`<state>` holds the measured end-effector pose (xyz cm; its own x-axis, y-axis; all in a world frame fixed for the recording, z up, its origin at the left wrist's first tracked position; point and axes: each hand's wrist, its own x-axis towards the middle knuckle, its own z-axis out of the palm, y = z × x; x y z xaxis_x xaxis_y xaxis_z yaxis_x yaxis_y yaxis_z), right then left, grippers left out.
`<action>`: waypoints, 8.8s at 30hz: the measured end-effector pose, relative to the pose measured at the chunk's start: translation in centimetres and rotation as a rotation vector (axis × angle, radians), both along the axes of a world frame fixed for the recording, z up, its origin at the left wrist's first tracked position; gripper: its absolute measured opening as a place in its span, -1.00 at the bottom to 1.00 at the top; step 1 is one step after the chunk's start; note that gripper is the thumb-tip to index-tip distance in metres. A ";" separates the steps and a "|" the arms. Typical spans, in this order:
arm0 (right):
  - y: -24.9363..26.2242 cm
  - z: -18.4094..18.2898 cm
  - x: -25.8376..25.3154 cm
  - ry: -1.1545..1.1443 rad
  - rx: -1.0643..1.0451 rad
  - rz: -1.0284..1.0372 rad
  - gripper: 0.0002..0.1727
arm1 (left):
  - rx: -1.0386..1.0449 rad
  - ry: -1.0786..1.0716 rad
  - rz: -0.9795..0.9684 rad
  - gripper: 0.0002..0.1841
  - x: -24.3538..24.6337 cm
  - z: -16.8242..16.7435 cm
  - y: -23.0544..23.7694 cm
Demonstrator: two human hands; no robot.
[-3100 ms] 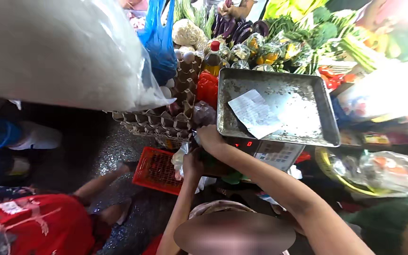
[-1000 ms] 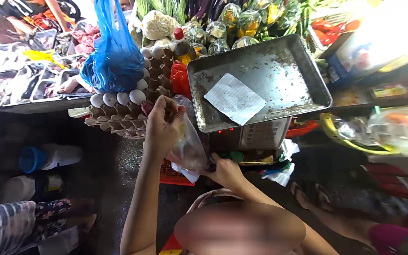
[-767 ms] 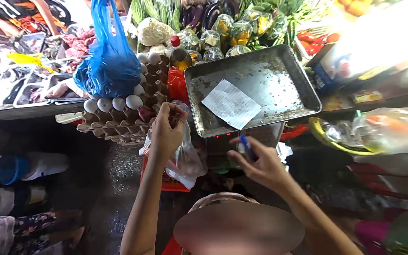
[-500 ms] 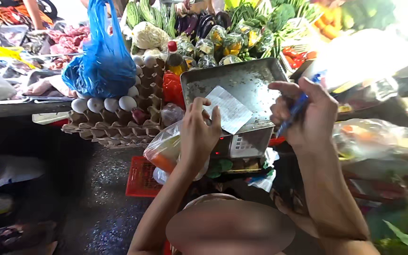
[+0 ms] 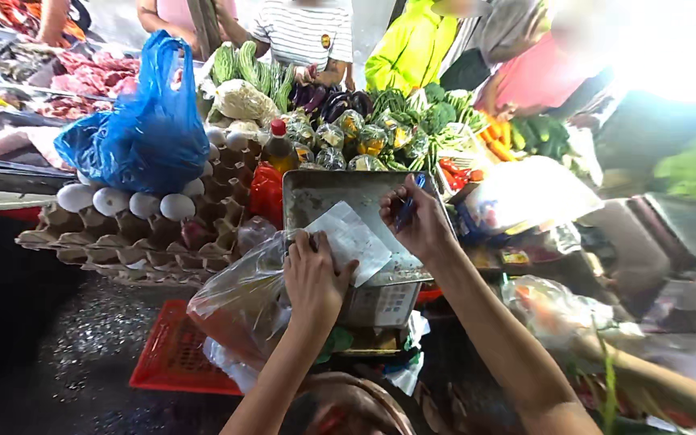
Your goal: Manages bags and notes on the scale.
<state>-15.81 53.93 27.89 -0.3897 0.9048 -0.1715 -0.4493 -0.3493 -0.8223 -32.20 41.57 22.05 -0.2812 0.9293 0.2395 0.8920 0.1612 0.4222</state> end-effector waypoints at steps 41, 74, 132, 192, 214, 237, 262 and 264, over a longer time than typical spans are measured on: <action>1.3 -3.5 0.4 -0.188 -0.021 0.139 -0.77 | -0.065 -0.066 0.038 -0.06 0.4 0.7 -1.2; 1.4 -3.5 0.8 -0.356 0.100 -0.010 -0.91 | -0.022 0.039 0.122 -0.28 2.7 0.0 0.9; -0.4 -5.2 2.7 -0.867 0.912 0.114 -0.68 | -0.002 -0.008 0.088 -0.28 2.3 0.1 0.8; 2.5 -3.6 5.1 0.212 -0.242 0.218 0.00 | 0.028 0.048 0.103 -0.15 2.1 -0.2 0.9; -0.9 -0.8 -0.8 -1.412 0.633 0.336 -0.32 | -0.051 -0.056 -0.221 -0.59 -10.4 9.9 -6.3; -17.9 -3.7 -8.1 -1.096 0.682 0.392 -0.66 | 0.176 -0.663 -0.214 -0.65 -15.9 15.0 -16.6; -18.8 -13.9 -1.2 -1.794 0.854 0.517 -0.68 | -0.629 -0.600 0.120 -0.01 -7.5 -4.6 -15.0; -18.9 -14.3 -2.2 -1.680 0.953 0.634 -0.74 | -0.674 -0.642 0.041 0.00 -5.9 -5.6 -13.8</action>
